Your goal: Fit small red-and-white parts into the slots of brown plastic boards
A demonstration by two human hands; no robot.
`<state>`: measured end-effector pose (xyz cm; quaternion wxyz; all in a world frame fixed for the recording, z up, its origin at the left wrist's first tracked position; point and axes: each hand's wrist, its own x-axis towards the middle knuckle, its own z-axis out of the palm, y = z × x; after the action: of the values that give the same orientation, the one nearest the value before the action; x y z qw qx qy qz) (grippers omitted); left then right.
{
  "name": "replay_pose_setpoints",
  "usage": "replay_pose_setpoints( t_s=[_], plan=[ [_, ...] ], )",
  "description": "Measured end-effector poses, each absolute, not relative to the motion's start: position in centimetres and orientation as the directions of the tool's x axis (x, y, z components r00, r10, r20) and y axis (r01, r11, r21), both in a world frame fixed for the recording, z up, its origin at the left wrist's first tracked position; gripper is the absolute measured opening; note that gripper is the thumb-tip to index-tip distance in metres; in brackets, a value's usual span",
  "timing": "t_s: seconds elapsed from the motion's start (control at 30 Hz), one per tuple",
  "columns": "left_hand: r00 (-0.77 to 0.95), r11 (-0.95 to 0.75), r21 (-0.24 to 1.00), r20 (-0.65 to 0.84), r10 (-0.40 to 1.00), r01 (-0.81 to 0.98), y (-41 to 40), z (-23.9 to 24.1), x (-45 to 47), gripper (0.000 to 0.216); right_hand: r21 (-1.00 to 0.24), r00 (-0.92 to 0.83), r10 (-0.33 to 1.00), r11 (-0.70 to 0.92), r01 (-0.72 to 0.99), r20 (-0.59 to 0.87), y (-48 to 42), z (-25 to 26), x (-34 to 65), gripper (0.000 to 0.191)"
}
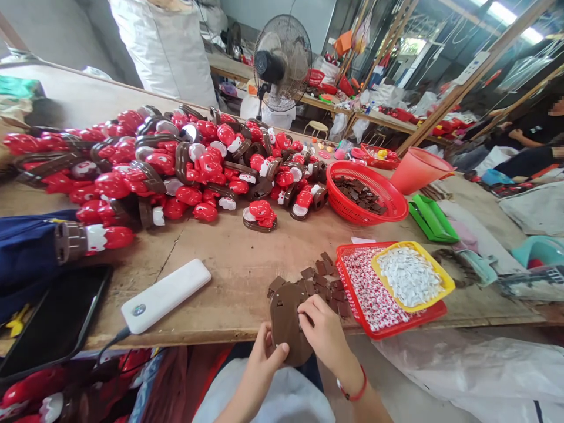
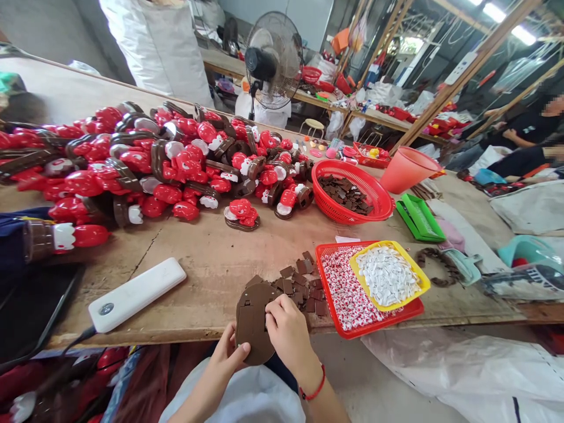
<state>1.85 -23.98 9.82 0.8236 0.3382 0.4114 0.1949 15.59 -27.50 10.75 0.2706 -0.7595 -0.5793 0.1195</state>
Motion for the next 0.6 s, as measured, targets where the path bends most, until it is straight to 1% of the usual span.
replay_pose_setpoints(
  t_s=[0.13, 0.2, 0.27, 0.33, 0.43, 0.53, 0.6],
  plan=[
    [0.578, 0.727, 0.684, -0.567, 0.586, -0.066, -23.6, 10.1, 1.8, 0.044, -0.716, 0.408, 0.887, -0.140, 0.684, 0.215, -27.7, 10.5, 16.2, 0.013],
    [0.559, 0.740, 0.666, -0.582, 0.591, -0.090, -23.3, 10.0, 1.5, 0.047, -0.763, 0.445, 0.868, -0.132, 0.633, 0.220, -27.9, 10.4, 17.2, 0.013],
    [0.514, 0.754, 0.645, -0.610, 0.603, -0.120, -23.0, 9.9, 0.9, 0.048, -0.778, 0.483, 0.853, -0.161, 0.607, 0.200, -27.9, 10.2, 18.5, 0.013],
    [0.440, 0.757, 0.634, -0.641, 0.629, -0.159, -22.7, 9.7, -0.1, 0.050, -0.766, 0.512, 0.844, -0.220, 0.604, 0.162, -27.5, 9.8, 20.0, 0.014],
    [0.338, 0.729, 0.650, -0.651, 0.680, -0.214, -22.1, 9.4, -1.6, 0.056, -0.695, 0.491, 0.865, -0.294, 0.656, 0.098, -26.0, 8.7, 21.9, 0.016],
    [0.292, 0.706, 0.659, -0.643, 0.708, -0.258, -21.5, 9.1, -2.9, 0.064, -0.598, 0.448, 0.893, -0.338, 0.726, 0.039, -23.9, 7.4, 22.7, 0.018],
    [0.278, 0.700, 0.657, -0.642, 0.714, -0.281, -21.2, 8.9, -3.3, 0.068, -0.562, 0.417, 0.909, -0.341, 0.753, 0.007, -22.4, 6.6, 22.6, 0.018]
  ],
)
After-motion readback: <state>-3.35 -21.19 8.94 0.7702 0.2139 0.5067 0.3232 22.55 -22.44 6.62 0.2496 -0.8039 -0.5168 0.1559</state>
